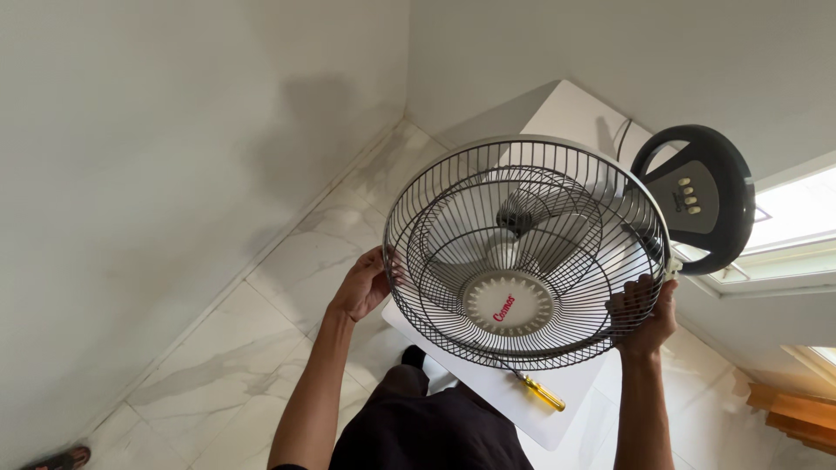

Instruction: The person assembles a standing electric fan by hand. They attach the fan blades to the motor hub, then fit the front wire cage and secure it with a screwdriver.

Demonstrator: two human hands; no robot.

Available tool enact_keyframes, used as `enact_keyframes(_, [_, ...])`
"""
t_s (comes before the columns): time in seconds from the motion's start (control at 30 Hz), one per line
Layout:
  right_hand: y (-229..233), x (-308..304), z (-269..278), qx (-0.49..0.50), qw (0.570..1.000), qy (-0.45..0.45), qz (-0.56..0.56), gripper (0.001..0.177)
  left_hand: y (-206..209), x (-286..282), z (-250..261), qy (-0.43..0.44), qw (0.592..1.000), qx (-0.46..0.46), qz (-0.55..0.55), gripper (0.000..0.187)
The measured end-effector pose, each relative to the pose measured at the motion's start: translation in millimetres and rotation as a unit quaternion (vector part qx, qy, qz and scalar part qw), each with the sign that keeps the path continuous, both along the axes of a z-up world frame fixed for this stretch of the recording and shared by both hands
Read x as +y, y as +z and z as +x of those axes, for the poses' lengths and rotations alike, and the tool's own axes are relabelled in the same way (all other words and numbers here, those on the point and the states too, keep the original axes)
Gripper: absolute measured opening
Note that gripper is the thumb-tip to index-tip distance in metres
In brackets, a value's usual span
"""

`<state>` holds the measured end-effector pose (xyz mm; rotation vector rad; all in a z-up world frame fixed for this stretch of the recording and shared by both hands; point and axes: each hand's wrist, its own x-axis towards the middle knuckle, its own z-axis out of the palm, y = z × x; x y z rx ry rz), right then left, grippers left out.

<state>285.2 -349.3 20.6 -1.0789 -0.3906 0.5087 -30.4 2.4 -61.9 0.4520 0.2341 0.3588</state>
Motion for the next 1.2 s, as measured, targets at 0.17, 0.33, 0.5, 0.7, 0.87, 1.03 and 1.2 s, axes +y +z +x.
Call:
enact_keyframes(0.17, [-8, -1, 1, -0.021, 1.0, -0.001, 0.008, 0.052, -5, -2, -3, 0.021, 1.0, 0.009, 0.013, 0.014])
enact_keyframes(0.33, [-30, -8, 13, -0.019, 0.999, 0.037, 0.02, 0.052, 8, -2, -5, 0.004, 0.999, -0.01, 0.045, 0.005])
enact_keyframes(0.5, [-58, -20, 31, 0.038, 0.998, 0.054, 0.011, 0.052, 39, 1, -4, 0.057, 0.984, 0.115, 0.12, 0.025])
enact_keyframes(0.7, [-93, -18, 41, 0.123, 0.991, 0.053, 0.015, 0.046, 36, -5, 18, 0.069, 0.956, 0.181, 0.222, 0.031])
enact_keyframes(0.87, [-103, -21, 32, 0.084, 0.995, -0.006, -0.05, 0.043, 17, -6, 15, 0.061, 0.97, 0.141, 0.189, 0.026])
enact_keyframes(1.03, [-91, -29, 21, 0.059, 0.996, 0.04, -0.061, 0.048, 16, -13, 2, 0.051, 0.97, 0.154, 0.18, 0.023])
enact_keyframes(1.2, [-69, -36, 22, 0.027, 0.988, 0.069, -0.133, 0.047, 27, -22, -3, 0.046, 0.972, 0.144, 0.181, 0.024])
